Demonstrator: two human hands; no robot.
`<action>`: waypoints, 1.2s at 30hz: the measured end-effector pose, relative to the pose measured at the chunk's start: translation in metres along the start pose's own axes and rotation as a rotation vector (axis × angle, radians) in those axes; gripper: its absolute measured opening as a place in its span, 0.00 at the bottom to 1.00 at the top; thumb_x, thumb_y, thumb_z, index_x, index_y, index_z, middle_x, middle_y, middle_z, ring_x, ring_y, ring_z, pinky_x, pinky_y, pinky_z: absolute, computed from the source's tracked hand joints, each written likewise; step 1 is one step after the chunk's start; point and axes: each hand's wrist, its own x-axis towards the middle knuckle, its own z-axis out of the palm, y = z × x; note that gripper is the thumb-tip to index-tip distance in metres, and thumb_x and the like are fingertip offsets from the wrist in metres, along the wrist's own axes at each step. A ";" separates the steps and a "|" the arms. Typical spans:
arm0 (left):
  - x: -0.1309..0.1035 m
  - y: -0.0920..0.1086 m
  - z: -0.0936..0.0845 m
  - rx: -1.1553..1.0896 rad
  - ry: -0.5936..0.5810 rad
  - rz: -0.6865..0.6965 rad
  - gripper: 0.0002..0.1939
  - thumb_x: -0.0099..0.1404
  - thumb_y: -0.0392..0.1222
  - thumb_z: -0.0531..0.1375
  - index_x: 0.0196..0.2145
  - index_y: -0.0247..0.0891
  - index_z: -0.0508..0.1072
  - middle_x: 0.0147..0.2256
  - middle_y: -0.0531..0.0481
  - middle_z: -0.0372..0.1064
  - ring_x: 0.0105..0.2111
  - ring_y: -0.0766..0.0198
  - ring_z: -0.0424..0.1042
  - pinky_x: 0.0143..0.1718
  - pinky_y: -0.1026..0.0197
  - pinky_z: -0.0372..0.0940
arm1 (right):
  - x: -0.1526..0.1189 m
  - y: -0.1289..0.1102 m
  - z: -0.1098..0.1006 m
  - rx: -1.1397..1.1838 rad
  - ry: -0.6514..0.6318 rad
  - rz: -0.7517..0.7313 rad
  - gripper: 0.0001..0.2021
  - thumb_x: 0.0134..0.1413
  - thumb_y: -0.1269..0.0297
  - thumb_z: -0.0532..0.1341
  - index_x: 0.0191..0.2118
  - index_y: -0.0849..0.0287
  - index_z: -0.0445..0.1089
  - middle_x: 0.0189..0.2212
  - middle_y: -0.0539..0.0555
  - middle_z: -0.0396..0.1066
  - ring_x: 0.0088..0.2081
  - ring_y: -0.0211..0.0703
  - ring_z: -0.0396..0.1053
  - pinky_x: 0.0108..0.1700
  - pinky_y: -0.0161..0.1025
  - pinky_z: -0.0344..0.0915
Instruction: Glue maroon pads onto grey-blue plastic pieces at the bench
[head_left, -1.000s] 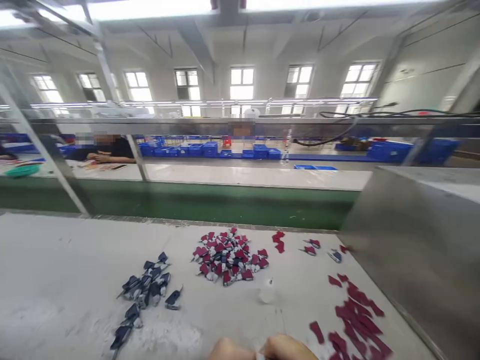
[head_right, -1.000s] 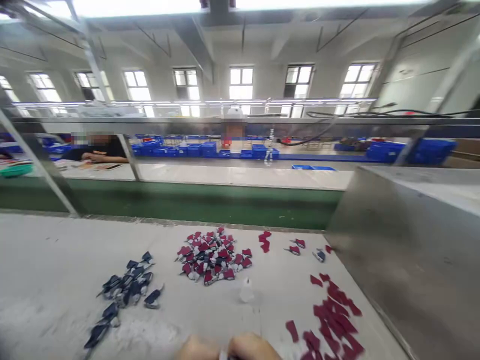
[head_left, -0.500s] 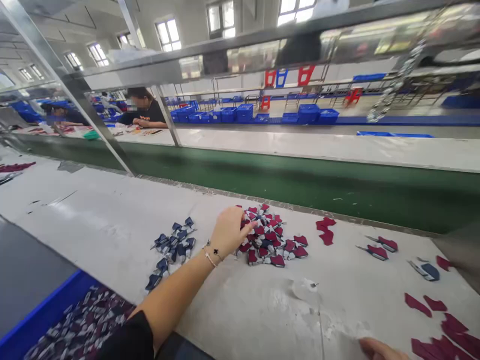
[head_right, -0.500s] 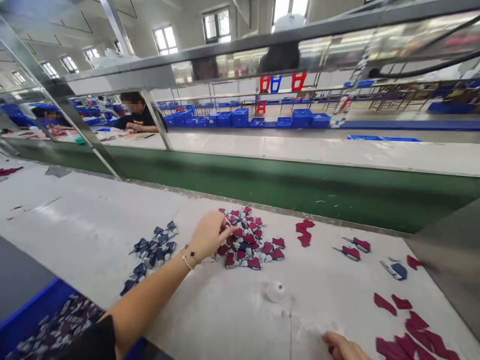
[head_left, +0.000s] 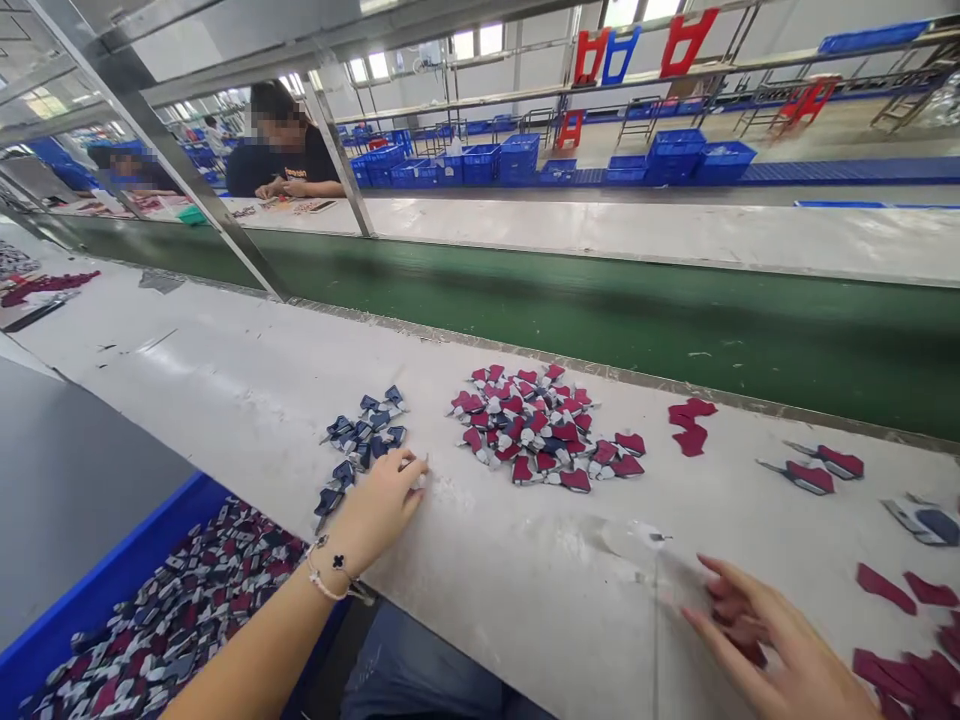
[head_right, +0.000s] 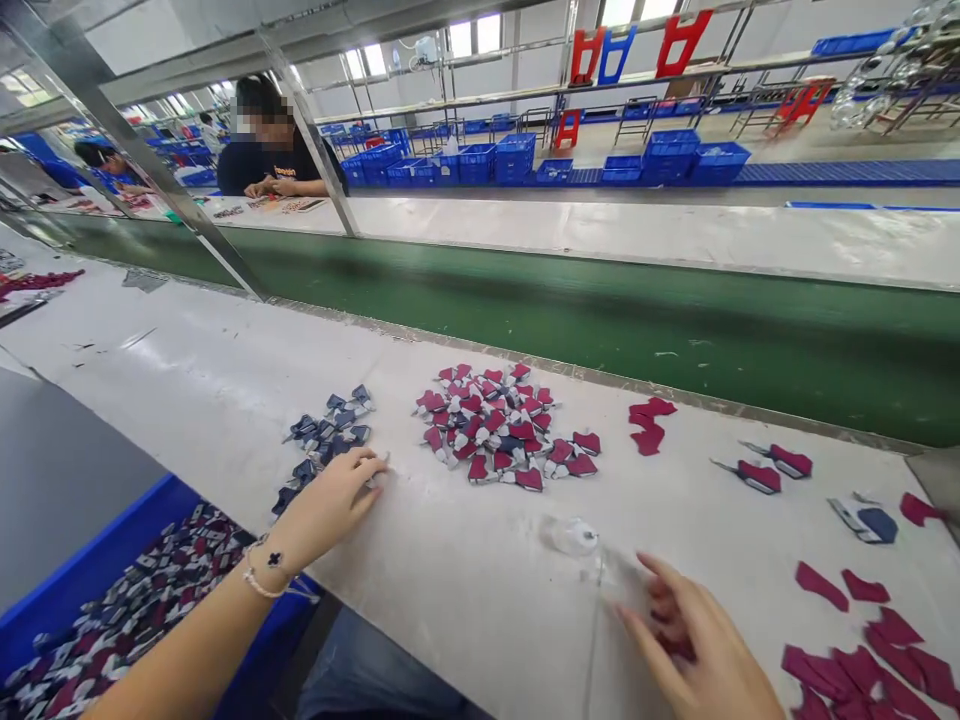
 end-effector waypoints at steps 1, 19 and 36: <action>0.001 0.006 0.005 -0.008 0.002 0.002 0.13 0.71 0.36 0.54 0.48 0.38 0.74 0.53 0.40 0.69 0.53 0.47 0.69 0.55 0.42 0.68 | 0.005 -0.021 0.004 0.013 -0.035 0.023 0.32 0.50 0.37 0.62 0.52 0.56 0.74 0.40 0.60 0.76 0.35 0.53 0.74 0.38 0.51 0.75; 0.034 0.118 0.037 -1.446 -0.814 0.089 0.23 0.58 0.43 0.72 0.43 0.40 0.62 0.37 0.51 0.72 0.33 0.68 0.75 0.37 0.62 0.71 | -0.026 -0.120 -0.038 0.288 -0.129 0.220 0.22 0.57 0.42 0.64 0.49 0.51 0.67 0.42 0.53 0.76 0.42 0.50 0.74 0.45 0.44 0.70; 0.037 0.111 0.057 -1.047 -0.656 0.304 0.30 0.50 0.50 0.76 0.41 0.41 0.63 0.24 0.61 0.68 0.23 0.68 0.73 0.25 0.67 0.67 | -0.003 -0.099 -0.029 0.706 -0.385 0.044 0.18 0.53 0.44 0.68 0.41 0.51 0.73 0.27 0.49 0.71 0.22 0.40 0.68 0.21 0.37 0.64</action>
